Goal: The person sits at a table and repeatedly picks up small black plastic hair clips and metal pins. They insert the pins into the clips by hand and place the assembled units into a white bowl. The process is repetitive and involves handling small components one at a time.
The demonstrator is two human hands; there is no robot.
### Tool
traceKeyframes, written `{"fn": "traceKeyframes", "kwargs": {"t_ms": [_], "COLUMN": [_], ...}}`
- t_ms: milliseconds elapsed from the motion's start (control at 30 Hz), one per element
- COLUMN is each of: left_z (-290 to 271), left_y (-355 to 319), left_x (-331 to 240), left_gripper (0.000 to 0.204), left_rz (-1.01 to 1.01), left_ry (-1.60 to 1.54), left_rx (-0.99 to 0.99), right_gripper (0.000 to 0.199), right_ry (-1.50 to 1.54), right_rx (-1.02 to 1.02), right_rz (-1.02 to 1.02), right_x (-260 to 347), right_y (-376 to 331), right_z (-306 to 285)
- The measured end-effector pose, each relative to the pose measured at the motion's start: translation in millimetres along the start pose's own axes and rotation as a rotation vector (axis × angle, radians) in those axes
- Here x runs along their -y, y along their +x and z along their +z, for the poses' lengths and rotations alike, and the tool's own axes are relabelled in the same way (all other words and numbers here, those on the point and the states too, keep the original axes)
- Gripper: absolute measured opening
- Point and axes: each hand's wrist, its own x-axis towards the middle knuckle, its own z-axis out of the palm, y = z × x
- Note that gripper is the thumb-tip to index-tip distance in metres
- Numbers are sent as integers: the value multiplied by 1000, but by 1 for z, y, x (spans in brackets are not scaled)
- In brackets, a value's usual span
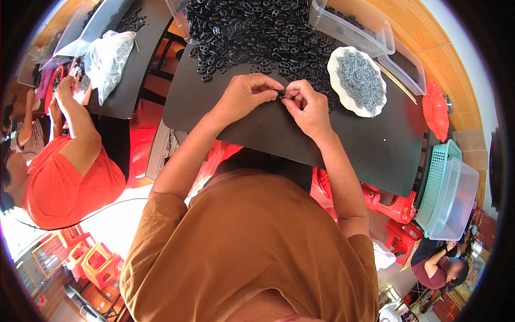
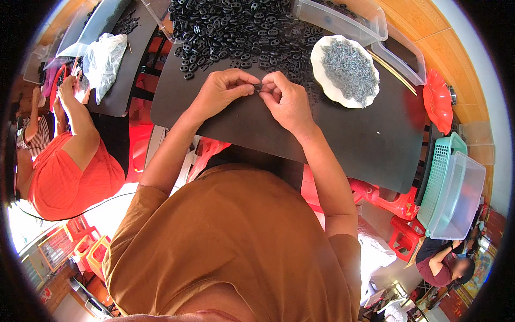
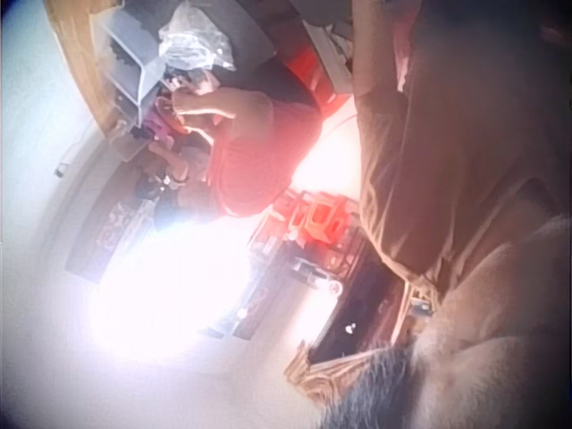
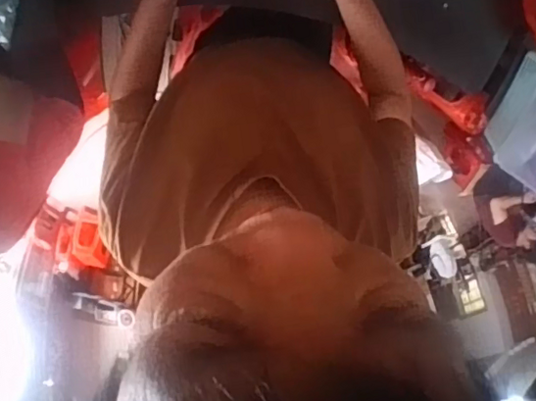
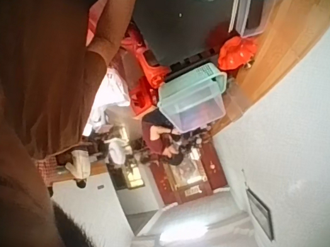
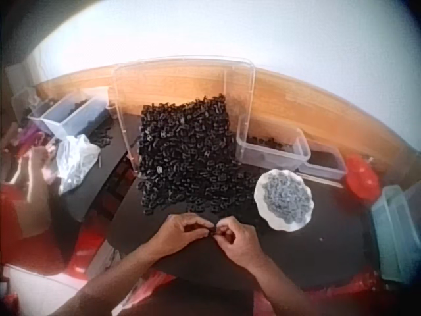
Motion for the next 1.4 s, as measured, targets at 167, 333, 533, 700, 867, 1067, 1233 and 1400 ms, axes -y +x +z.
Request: {"fn": "traceKeyframes", "kwargs": {"t_ms": [167, 333, 533, 700, 867, 1067, 1233, 1400], "left_z": [1, 4, 6, 7, 8, 5, 5, 6], "left_y": [-3, -4, -5, -5, -5, -7, -10, -10], "left_x": [-1, -2, -1, 2, -2, -2, 1, 0], "left_gripper": [17, 18, 16, 16, 16, 17, 16, 15], "left_rz": [94, 189, 217, 241, 207, 187, 219, 201], "left_ry": [91, 186, 215, 231, 248, 230, 246, 205], "left_rx": [-21, -45, -52, -46, -29, -33, -60, -87], "right_gripper": [28, 29, 27, 25, 23, 23, 22, 21], "right_ry": [-29, -66, -95, -127, -94, -130, -175, -165], "right_rx": [9, -30, -12, -22, -38, -47, -65, -29], "right_rz": [1, -58, -12, -41, -50, -91, -152, -87], "right_x": [0, -3, 0, -1, -4, -3, 3, 0], "right_y": [0, 0, 0, -1, -3, -4, 0, -1], "right_z": [1, 5, 4, 4, 5, 3, 5, 3]}}
